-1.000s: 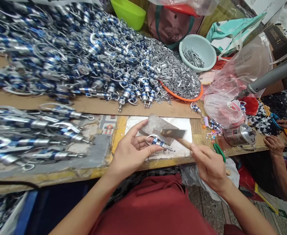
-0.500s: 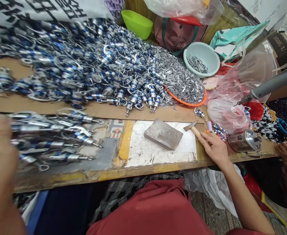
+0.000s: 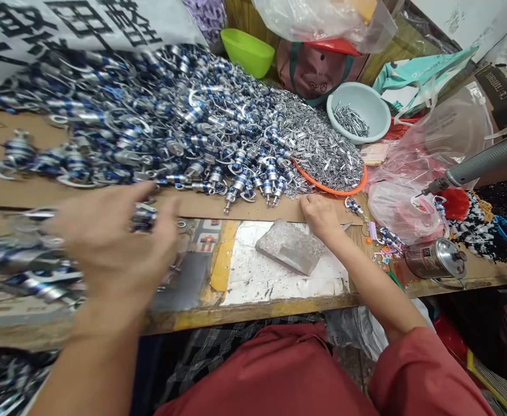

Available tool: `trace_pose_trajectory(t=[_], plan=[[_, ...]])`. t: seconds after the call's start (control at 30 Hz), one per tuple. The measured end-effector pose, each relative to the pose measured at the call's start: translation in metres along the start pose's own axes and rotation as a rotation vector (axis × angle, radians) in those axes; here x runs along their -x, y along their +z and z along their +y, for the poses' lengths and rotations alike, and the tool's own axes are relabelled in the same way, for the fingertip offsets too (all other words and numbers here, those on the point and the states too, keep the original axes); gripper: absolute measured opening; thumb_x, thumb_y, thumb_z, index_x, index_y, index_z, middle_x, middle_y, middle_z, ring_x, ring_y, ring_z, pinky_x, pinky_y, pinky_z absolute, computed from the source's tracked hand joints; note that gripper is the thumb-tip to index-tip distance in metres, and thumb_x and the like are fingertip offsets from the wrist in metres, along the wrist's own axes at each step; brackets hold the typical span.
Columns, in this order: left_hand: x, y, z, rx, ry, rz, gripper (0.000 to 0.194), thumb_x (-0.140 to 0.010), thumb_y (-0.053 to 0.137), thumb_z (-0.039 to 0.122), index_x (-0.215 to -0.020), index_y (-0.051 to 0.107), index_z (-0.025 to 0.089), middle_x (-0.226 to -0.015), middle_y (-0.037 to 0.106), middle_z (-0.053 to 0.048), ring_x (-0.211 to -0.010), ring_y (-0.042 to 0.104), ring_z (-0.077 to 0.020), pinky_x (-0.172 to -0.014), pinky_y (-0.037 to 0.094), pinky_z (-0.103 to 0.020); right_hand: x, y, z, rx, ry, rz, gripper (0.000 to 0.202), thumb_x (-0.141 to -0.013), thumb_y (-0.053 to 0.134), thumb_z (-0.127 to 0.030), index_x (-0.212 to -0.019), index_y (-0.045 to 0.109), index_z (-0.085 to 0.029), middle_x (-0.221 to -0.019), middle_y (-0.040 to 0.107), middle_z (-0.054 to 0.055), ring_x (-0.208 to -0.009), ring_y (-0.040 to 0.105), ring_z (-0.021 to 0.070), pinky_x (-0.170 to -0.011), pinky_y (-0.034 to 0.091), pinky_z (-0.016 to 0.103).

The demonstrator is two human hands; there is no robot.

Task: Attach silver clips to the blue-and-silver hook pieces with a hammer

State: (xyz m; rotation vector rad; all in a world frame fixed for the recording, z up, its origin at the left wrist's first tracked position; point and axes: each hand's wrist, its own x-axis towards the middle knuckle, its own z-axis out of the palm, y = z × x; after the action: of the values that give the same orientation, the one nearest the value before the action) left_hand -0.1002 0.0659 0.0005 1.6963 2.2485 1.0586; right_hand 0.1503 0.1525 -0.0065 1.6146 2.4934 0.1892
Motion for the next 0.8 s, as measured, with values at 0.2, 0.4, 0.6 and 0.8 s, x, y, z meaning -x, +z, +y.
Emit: trace_pose_trajectory(t=[0.2, 0.4, 0.6, 0.8], plan=[[-0.041, 0.051, 0.057, -0.165, 0.083, -0.331, 0.045, -0.081, 0.047, 0.034, -0.119, 0.055, 0.012, -0.105, 0.066, -0.019, -0.102, 0.058, -0.0361, -0.083, 0.045, -0.045, 0.001, 0.001, 0.002, -0.012, 0.029, 0.046, 0.032, -0.089, 0.032, -0.006, -0.110, 0.055, -0.013, -0.102, 0.059, 0.015, -0.091, 0.055, 0.0226, -0.070, 0.041, 0.030], [-0.052, 0.058, 0.055, -0.051, 0.038, -0.279, 0.036, -0.079, 0.048, 0.035, -0.101, 0.066, 0.013, -0.100, 0.068, -0.017, -0.099, 0.061, -0.0346, -0.086, 0.045, -0.043, 0.004, 0.010, 0.012, -0.152, 0.061, 0.143, 0.028, -0.086, 0.038, -0.008, -0.096, 0.064, -0.014, -0.103, 0.062, 0.012, -0.089, 0.057, 0.0221, -0.070, 0.043, 0.030], [-0.057, 0.061, 0.066, -0.074, 0.090, -0.322, 0.057, -0.071, 0.054, 0.029, -0.126, 0.050, 0.015, -0.106, 0.066, -0.015, -0.102, 0.060, -0.0375, -0.084, 0.044, -0.050, 0.014, 0.016, 0.019, -0.386, 0.082, 0.298, 0.026, -0.086, 0.046, -0.011, -0.099, 0.068, -0.017, -0.103, 0.068, 0.006, -0.094, 0.062, 0.0163, -0.079, 0.047, 0.025], [-0.064, 0.056, 0.072, 0.083, 0.073, -0.272, 0.057, -0.071, 0.060, 0.025, -0.127, 0.053, 0.015, -0.100, 0.068, -0.013, -0.095, 0.062, -0.0332, -0.087, 0.044, -0.050, 0.037, 0.013, 0.019, -0.722, 0.172, 0.535, 0.017, -0.083, 0.054, -0.018, -0.084, 0.071, -0.017, -0.086, 0.071, 0.004, -0.084, 0.065, 0.0141, -0.080, 0.052, 0.027]])
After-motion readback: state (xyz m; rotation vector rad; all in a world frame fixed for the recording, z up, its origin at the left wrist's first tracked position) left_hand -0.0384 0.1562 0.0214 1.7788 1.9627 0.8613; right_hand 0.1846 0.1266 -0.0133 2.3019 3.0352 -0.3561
